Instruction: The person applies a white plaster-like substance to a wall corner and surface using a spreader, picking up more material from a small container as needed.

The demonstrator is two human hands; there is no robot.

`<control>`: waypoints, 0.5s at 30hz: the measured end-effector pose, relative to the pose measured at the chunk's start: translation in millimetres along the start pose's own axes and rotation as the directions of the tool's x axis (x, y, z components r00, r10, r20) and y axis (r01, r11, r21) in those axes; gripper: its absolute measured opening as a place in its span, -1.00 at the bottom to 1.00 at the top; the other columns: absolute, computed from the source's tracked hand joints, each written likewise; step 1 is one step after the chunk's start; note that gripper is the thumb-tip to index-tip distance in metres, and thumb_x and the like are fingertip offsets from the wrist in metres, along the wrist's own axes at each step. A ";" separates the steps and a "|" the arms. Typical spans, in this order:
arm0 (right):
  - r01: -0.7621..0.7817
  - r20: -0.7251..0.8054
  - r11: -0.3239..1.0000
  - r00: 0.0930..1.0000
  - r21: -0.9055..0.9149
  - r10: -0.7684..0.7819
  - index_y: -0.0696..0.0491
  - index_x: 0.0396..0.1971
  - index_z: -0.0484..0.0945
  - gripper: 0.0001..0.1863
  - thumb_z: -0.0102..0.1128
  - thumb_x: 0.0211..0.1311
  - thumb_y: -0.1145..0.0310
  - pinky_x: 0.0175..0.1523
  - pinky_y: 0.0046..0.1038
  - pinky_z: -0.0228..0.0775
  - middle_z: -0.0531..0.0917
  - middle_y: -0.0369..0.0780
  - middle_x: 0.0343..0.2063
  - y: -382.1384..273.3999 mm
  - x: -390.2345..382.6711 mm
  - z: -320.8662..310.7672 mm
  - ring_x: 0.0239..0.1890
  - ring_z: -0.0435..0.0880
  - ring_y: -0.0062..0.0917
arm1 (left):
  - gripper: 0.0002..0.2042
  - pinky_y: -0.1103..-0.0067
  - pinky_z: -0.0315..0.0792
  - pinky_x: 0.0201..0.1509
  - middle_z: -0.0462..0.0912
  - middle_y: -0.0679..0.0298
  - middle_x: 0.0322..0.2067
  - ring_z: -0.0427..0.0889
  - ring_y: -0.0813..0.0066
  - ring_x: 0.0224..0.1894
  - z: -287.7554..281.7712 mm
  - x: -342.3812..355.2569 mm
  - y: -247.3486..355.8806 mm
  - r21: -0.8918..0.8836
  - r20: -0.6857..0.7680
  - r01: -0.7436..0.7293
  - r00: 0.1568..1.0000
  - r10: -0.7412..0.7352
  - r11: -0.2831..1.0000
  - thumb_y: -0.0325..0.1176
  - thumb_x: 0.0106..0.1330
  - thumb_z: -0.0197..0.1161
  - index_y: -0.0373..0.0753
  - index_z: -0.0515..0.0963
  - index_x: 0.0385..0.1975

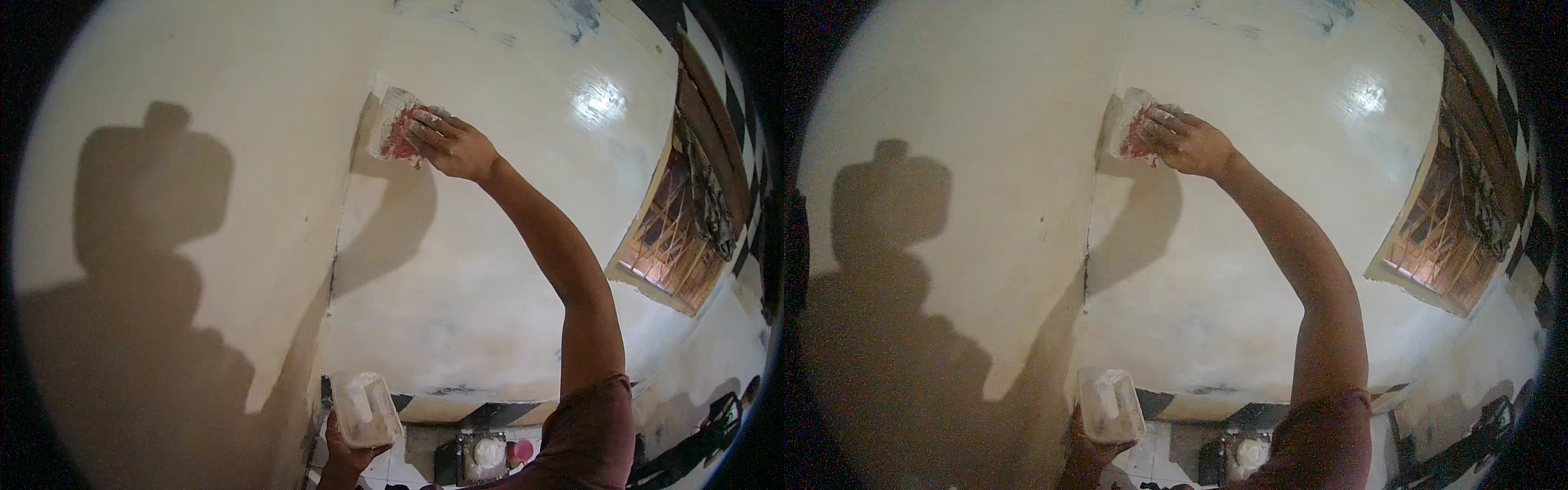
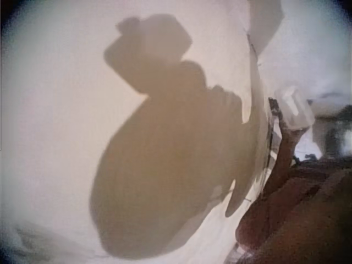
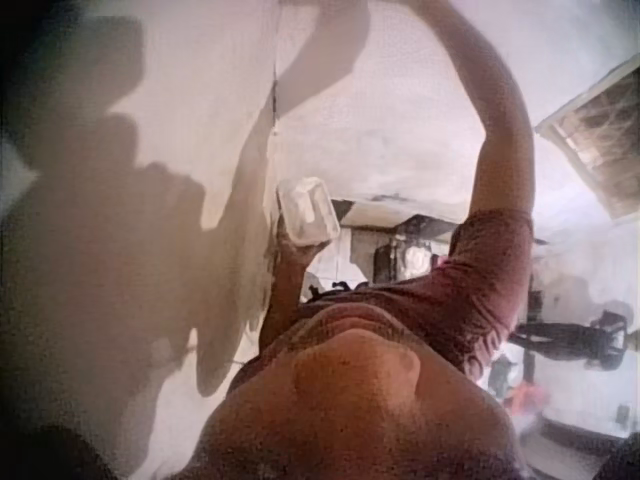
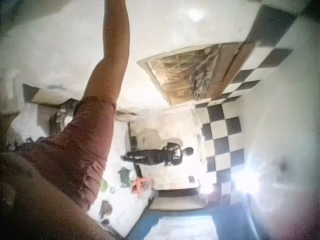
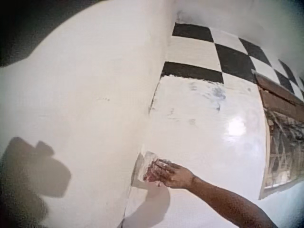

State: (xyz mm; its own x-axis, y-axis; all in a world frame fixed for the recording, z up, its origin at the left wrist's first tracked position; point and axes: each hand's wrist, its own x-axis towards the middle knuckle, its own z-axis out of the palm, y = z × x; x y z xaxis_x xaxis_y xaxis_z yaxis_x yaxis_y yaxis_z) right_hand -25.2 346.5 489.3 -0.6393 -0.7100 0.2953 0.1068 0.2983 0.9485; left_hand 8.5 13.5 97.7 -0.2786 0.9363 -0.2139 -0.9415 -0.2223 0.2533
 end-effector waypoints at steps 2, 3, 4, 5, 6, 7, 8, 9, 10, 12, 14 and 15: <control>0.013 -0.019 0.999 1.000 -0.034 -0.014 0.04 -0.12 0.57 -0.65 0.18 0.02 0.35 0.18 -0.38 0.38 0.58 -0.24 -0.11 -0.7 4.9 9.9 0.09 0.49 -0.44 | -0.33 -0.14 0.27 0.07 0.36 0.17 0.13 0.37 0.01 0.17 -1.1 -2.4 -5.9 0.175 0.026 -0.160 0.987 0.158 0.972 0.22 0.18 -0.05 -0.04 0.21 0.23; 0.024 -0.025 0.997 0.999 -0.068 -0.025 0.05 -0.10 0.55 -0.63 0.18 0.02 0.34 0.17 -0.38 0.39 0.57 -0.23 -0.09 -1.9 6.2 15.9 0.10 0.48 -0.43 | -0.33 -0.15 0.27 0.08 0.36 0.17 0.13 0.36 0.02 0.17 -5.7 1.1 -8.0 0.258 0.048 -0.232 0.973 0.228 0.938 0.22 0.18 -0.04 -0.04 0.21 0.24; 0.025 -0.031 0.997 0.999 -0.066 -0.028 0.05 -0.10 0.55 -0.63 0.18 0.02 0.34 0.17 -0.38 0.39 0.57 -0.23 -0.09 -1.8 5.4 27.0 0.10 0.48 -0.43 | -0.32 -0.15 0.26 0.09 0.36 0.16 0.13 0.36 0.02 0.17 -10.5 3.3 -7.7 0.338 0.072 -0.305 0.952 0.299 0.890 0.21 0.18 -0.04 -0.05 0.20 0.24; -0.035 0.040 0.999 0.999 -0.026 0.036 0.06 -0.08 0.53 -0.61 0.18 0.03 0.32 0.16 -0.37 0.40 0.55 -0.22 -0.05 -2.5 5.9 34.1 0.11 0.47 -0.41 | -0.36 -0.10 0.29 0.08 0.36 0.16 0.12 0.36 0.05 0.17 -18.6 7.8 -3.4 0.028 0.096 -0.167 0.982 0.163 0.986 0.16 0.18 0.02 -0.04 0.21 0.22; -0.098 0.116 0.995 0.989 0.009 0.097 0.06 -0.05 0.52 -0.59 0.17 0.05 0.31 0.16 -0.36 0.40 0.53 -0.20 -0.01 -2.6 3.6 38.8 0.12 0.46 -0.39 | -0.38 -0.05 0.33 0.07 0.36 0.15 0.11 0.36 0.08 0.16 -25.1 10.5 -2.3 -0.278 0.161 0.009 0.986 0.037 0.960 0.11 0.18 0.07 -0.02 0.22 0.21; -0.098 0.123 0.995 0.988 0.010 0.096 0.06 -0.05 0.52 -0.59 0.17 0.05 0.31 0.16 -0.36 0.40 0.53 -0.20 -0.01 0.8 -7.3 35.3 0.12 0.46 -0.39 | -0.38 -0.05 0.33 0.07 0.36 0.15 0.11 0.36 0.08 0.16 -29.6 12.8 -5.8 -0.279 0.161 0.016 0.987 0.030 0.960 0.11 0.18 0.07 -0.02 0.22 0.21; -0.051 0.181 0.998 0.982 0.035 0.044 0.06 -0.03 0.50 -0.58 0.17 0.06 0.28 0.16 -0.36 0.40 0.50 -0.19 0.04 -3.9 -14.2 24.3 0.14 0.45 -0.38 | -0.33 -0.11 0.30 0.07 0.35 0.13 0.12 0.36 0.02 0.16 -22.4 5.7 0.5 -0.111 0.127 -0.078 0.988 0.092 0.991 0.17 0.16 0.03 -0.04 0.20 0.23; -0.009 0.232 0.998 0.973 0.057 -0.005 0.06 -0.01 0.49 -0.57 0.17 0.08 0.26 0.16 -0.35 0.40 0.47 -0.17 0.09 -10.4 -25.3 14.2 0.16 0.43 -0.36 | -0.30 -0.14 0.29 0.07 0.35 0.13 0.13 0.37 -0.01 0.16 -21.7 -2.8 7.8 -0.016 0.108 -0.131 0.985 0.132 0.991 0.20 0.15 0.01 -0.05 0.18 0.25; -0.174 0.281 0.979 0.950 0.103 0.139 0.04 0.00 0.49 -0.57 0.14 0.10 0.24 0.17 -0.36 0.38 0.43 -0.17 0.14 -11.0 -53.2 0.5 0.19 0.40 -0.35 | -0.28 -0.17 0.28 0.07 0.35 0.12 0.14 0.37 -0.04 0.16 -19.4 -9.0 12.6 0.080 0.100 -0.167 0.982 0.158 0.983 0.23 0.14 -0.01 -0.06 0.17 0.26; -0.109 0.274 0.993 0.955 -0.034 0.114 0.01 0.02 0.48 -0.58 0.13 0.10 0.30 0.20 -0.34 0.36 0.44 -0.22 0.13 3.6 -87.9 -45.9 0.21 0.38 -0.38 | -0.27 -0.19 0.29 0.04 0.32 0.11 0.15 0.35 -0.06 0.16 -11.7 -4.9 11.0 0.598 0.218 -0.419 0.905 0.364 0.683 0.25 0.14 -0.01 -0.06 0.17 0.26; -0.129 0.305 0.988 0.941 -0.089 0.150 0.00 0.02 0.48 -0.58 0.13 0.09 0.32 0.21 -0.32 0.35 0.45 -0.23 0.12 15.8 -86.2 -67.3 0.20 0.39 -0.39 | -0.27 -0.19 0.30 0.03 0.32 0.13 0.15 0.35 -0.07 0.17 -5.6 2.2 14.2 0.389 0.165 -0.314 0.949 0.270 0.866 0.26 0.14 -0.01 -0.04 0.17 0.26; -0.090 0.212 0.994 0.972 -0.057 0.100 -0.02 0.03 0.47 -0.56 0.15 0.07 0.32 0.20 -0.32 0.38 0.45 -0.25 0.09 15.4 -61.6 -66.4 0.19 0.39 -0.39 | -0.27 -0.19 0.30 0.02 0.33 0.13 0.15 0.35 -0.07 0.17 -10.8 3.8 16.0 0.189 0.139 -0.202 0.974 0.178 0.961 0.26 0.14 -0.02 -0.04 0.17 0.26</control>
State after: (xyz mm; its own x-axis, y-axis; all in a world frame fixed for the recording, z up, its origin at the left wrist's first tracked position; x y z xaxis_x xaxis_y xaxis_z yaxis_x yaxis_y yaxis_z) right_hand 66.3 352.4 493.3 -0.7723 -0.5250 0.3578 0.2073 0.3242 0.9230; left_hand -9.8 10.5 90.8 -0.4124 0.9104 -0.0326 -0.8126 -0.3515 0.4649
